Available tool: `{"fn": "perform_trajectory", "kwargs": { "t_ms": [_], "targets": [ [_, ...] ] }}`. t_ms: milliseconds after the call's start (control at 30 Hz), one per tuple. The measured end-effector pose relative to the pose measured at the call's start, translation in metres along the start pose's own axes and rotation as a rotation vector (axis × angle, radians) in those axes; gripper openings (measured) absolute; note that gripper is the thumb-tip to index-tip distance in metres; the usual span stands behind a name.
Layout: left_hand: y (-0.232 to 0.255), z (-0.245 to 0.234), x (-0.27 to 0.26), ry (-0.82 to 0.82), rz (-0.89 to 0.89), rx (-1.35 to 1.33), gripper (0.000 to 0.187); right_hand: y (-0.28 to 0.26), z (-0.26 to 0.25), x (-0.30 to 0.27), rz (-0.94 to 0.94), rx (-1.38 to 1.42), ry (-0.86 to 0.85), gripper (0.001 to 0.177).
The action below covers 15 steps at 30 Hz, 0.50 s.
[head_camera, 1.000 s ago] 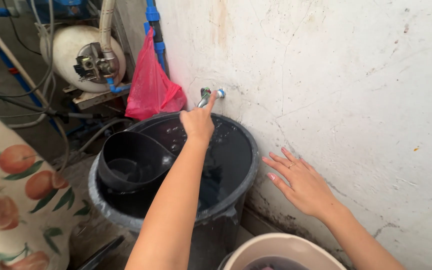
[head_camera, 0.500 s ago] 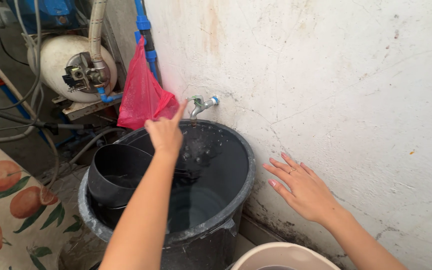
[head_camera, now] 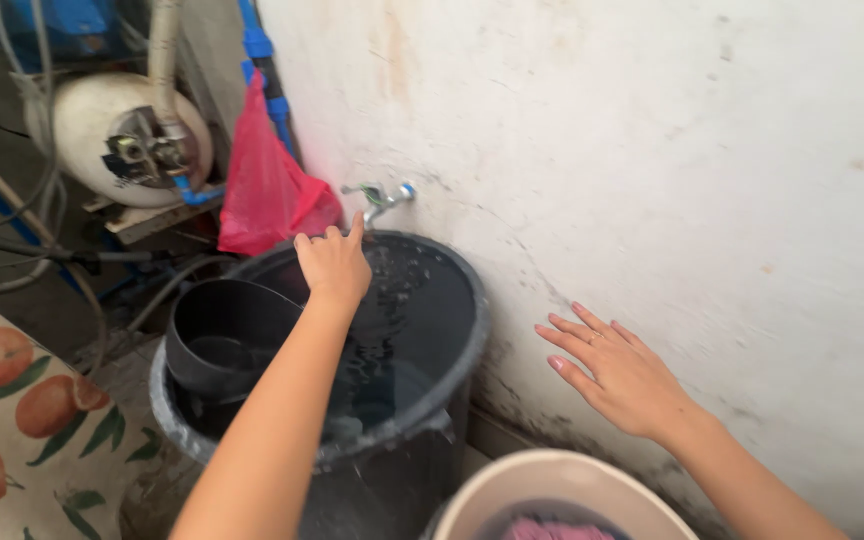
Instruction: The person organizes black plastic hangers on a cushioned bench, stacking them neatly. Then the person moves to a utility area and hand-washes a pink garment in a bucket of water, agitating and rinsing it.
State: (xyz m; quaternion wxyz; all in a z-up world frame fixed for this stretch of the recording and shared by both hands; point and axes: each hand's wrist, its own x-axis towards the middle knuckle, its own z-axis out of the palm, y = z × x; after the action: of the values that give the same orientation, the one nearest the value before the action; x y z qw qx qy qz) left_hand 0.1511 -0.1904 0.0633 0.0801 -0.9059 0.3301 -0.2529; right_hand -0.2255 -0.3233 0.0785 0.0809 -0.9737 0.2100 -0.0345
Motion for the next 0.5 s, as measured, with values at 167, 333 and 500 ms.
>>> {"fn": "perform_trajectory", "kwargs": {
  "t_ms": [167,333,500],
  "targets": [
    [0.019,-0.083,-0.097,0.283,0.319,-0.278,0.033,0.009,0.008,-0.059,-0.034,-0.001,-0.046,0.056],
    [0.061,-0.120,-0.222,0.263,0.668,-0.450,0.011,0.014,0.051,-0.141,0.021,0.143,-0.138,0.053],
    [0.131,-0.058,-0.355,-0.300,0.694,-0.693,0.030,0.012,0.117,-0.185,0.013,0.310,-0.345,0.051]
  ]
}}
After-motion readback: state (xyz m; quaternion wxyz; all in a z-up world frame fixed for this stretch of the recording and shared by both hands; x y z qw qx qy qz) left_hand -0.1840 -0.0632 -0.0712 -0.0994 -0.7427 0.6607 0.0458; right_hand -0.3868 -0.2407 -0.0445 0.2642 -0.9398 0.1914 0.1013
